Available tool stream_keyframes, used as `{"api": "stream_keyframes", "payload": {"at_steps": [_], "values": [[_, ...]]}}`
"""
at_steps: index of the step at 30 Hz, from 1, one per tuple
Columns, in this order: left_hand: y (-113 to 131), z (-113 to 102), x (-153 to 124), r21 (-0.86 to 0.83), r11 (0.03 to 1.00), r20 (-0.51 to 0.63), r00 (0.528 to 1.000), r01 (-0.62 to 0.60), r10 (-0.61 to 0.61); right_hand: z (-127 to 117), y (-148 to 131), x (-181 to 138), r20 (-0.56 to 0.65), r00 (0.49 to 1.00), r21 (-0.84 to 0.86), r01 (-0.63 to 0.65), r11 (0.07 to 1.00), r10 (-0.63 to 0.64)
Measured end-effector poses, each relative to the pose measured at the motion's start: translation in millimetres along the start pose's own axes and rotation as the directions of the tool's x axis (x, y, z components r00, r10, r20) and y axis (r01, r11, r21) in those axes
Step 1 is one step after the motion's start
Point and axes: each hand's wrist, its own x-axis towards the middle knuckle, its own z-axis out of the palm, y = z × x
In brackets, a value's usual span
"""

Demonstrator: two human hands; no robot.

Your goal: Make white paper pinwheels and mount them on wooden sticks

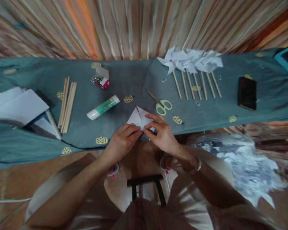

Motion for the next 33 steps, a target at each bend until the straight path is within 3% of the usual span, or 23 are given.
{"api": "stream_keyframes", "payload": {"at_steps": [15, 33], "values": [[0.0, -4.7, 0.7, 0.028, 0.999, 0.005, 1.000, 0.022, -0.022, -2.8, -0.4, -0.8, 0.020, 0.998, -0.018, -0.059, 0.998, 0.059], [1.2, -3.1, 3.8, 0.062, 0.998, -0.021, 0.999, 0.027, -0.026, 0.7, 3.9, -3.0, -0.006, 0.999, -0.044, 0.044, 0.998, -0.044]]}}
